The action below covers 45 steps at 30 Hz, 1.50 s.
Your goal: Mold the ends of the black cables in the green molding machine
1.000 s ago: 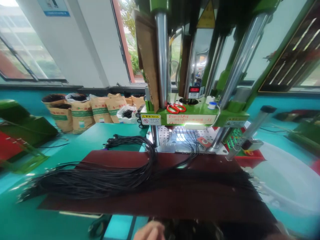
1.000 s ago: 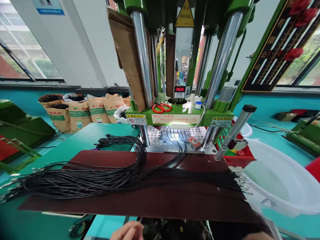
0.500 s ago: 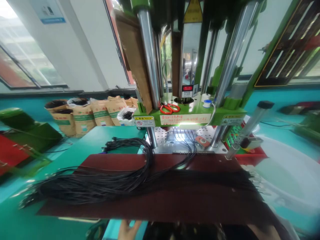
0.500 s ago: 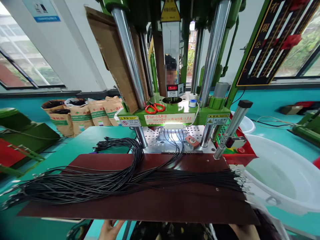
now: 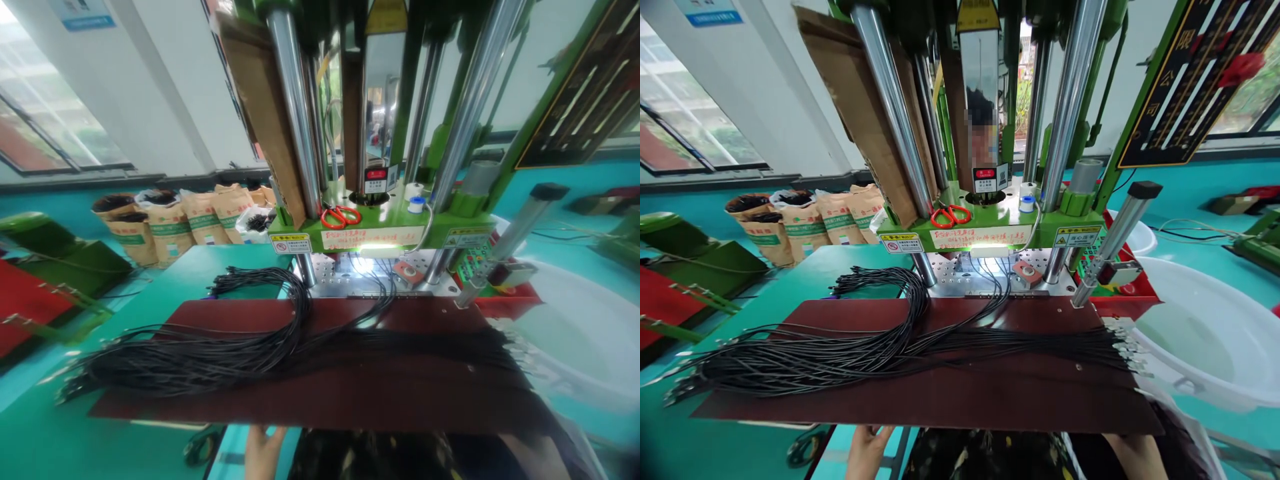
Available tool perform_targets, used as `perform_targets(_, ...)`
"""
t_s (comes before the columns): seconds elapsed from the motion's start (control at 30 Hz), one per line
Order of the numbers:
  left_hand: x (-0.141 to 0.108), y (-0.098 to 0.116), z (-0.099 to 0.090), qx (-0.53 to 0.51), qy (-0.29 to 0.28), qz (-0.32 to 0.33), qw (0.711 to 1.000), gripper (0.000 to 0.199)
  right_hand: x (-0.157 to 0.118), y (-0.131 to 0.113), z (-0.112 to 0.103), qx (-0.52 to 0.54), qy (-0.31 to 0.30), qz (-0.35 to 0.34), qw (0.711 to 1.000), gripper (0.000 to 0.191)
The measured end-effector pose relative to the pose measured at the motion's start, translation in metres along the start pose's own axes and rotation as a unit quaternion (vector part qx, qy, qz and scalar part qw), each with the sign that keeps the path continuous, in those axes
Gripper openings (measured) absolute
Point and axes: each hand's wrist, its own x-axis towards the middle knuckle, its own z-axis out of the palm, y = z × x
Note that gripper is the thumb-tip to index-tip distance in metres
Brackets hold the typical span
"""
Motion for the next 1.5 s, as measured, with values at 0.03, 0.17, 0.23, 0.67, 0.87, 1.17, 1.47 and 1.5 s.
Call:
perform_targets(0.03, -0.001, 0.003, 0.0, 0.006, 0.002, -0.001, 1.0, 0.062, -0.001, -0.001, 0.0, 0.001, -0.003, 0.001, 1.0, 0.055)
perform_targets(0.17, -0.004, 0.014, -0.001, 0.018, 0.004, -0.003, 1.0, 0.061, -0.004, -0.004, -0.001, 0.004, -0.007, 0.005, 1.0, 0.055)
perform_targets(0.23, -0.005, 0.018, 0.0, 0.021, 0.001, -0.008, 1.0, 0.06, -0.005, -0.005, -0.001, 0.004, -0.008, 0.007, 1.0, 0.054)
perform_targets(0.67, 0.01, 0.007, -0.014, 0.082, -0.045, -0.044, 0.995, 0.06, -0.008, -0.029, -0.006, 0.0, -0.032, 0.009, 0.999, 0.028)
perform_targets(0.87, 0.01, -0.003, -0.017, 0.08, -0.042, -0.034, 0.995, 0.057, -0.013, -0.045, -0.007, -0.001, -0.022, 0.002, 1.0, 0.03)
perform_targets(1.17, 0.003, 0.009, -0.01, 0.065, -0.054, -0.013, 0.996, 0.052, -0.01, -0.028, -0.008, -0.016, -0.022, 0.022, 0.999, 0.03)
perform_targets(1.47, 0.006, 0.091, -0.053, 0.414, -0.227, 0.021, 0.881, 0.048, -0.012, -0.037, -0.015, -0.002, -0.11, 0.005, 0.994, 0.041)
perform_targets(1.5, 0.002, 0.104, -0.053, 0.442, -0.291, 0.035, 0.848, 0.043, -0.013, -0.037, -0.016, -0.003, -0.11, -0.002, 0.994, 0.043)
